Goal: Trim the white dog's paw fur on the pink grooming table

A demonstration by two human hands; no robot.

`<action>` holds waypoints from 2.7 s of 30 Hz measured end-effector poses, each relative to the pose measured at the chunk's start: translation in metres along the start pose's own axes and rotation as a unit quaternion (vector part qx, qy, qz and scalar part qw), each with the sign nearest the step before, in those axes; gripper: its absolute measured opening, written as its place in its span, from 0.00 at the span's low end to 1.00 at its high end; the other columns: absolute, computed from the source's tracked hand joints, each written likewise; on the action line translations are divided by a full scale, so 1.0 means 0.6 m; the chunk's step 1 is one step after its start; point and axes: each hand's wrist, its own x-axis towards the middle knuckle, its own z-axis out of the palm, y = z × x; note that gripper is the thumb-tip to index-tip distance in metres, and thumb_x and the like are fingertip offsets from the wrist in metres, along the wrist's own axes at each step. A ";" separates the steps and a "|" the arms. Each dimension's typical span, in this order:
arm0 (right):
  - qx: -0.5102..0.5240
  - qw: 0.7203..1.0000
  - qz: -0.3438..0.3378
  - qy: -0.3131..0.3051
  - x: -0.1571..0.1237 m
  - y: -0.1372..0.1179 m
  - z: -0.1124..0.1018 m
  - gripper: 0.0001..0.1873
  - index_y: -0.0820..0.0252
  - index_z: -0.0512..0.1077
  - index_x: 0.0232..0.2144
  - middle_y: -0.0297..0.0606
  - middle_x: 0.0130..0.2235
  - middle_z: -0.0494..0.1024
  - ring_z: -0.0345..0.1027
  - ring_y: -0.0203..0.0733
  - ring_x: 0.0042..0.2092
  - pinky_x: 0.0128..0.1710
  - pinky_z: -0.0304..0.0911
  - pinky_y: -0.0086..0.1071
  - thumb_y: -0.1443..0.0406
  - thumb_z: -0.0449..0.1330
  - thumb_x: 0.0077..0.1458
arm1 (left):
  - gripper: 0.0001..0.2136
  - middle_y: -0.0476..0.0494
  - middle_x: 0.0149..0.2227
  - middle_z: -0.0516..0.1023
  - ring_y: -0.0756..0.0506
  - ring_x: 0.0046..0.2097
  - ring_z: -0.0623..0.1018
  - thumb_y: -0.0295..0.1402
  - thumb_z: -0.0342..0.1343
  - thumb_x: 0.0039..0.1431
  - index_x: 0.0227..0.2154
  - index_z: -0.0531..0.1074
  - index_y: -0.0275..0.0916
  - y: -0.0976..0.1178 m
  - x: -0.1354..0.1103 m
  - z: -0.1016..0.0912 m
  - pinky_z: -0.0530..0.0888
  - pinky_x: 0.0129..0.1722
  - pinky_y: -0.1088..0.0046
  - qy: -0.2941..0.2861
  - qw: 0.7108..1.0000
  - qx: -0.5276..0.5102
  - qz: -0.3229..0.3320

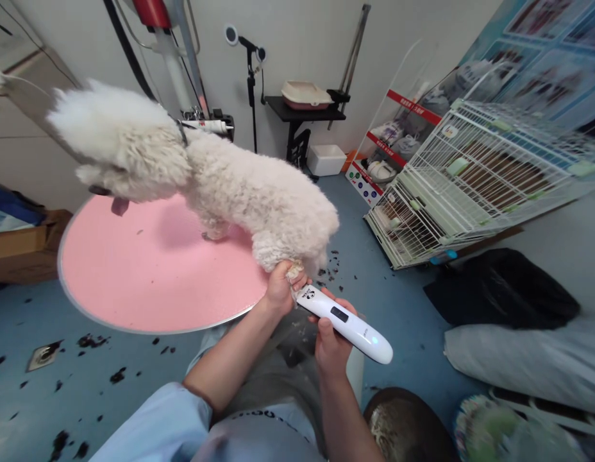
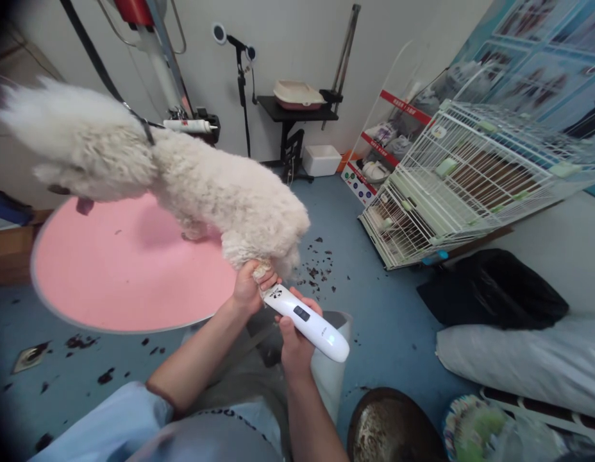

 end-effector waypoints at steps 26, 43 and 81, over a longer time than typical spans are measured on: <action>-0.134 0.972 -0.157 -0.108 -0.018 0.006 -0.009 0.23 0.54 0.61 0.48 0.48 0.58 0.68 0.64 0.54 0.58 0.49 0.66 0.48 0.60 0.63 0.51 | 0.15 0.55 0.11 0.50 0.55 0.14 0.54 0.30 0.45 0.51 0.10 0.56 0.40 -0.002 0.007 0.001 0.71 0.29 0.74 0.042 0.999 -0.019 0.025; -0.212 0.926 -0.290 -0.115 -0.028 -0.009 -0.004 0.23 0.54 0.61 0.48 0.48 0.56 0.68 0.64 0.54 0.58 0.50 0.65 0.52 0.68 0.61 0.50 | 0.16 0.54 0.12 0.54 0.55 0.15 0.57 0.31 0.45 0.56 0.13 0.57 0.39 0.018 0.012 0.019 0.72 0.29 0.75 0.043 0.997 -0.069 -0.008; -0.017 0.999 -0.046 -0.013 0.003 0.021 -0.029 0.21 0.53 0.60 0.44 0.44 0.47 0.78 0.76 0.43 0.36 0.27 0.67 0.31 0.58 0.62 0.52 | 0.09 0.53 0.17 0.60 0.56 0.15 0.54 0.33 0.47 0.50 0.18 0.60 0.38 0.026 0.012 -0.004 0.71 0.25 0.74 0.006 0.998 -0.058 -0.021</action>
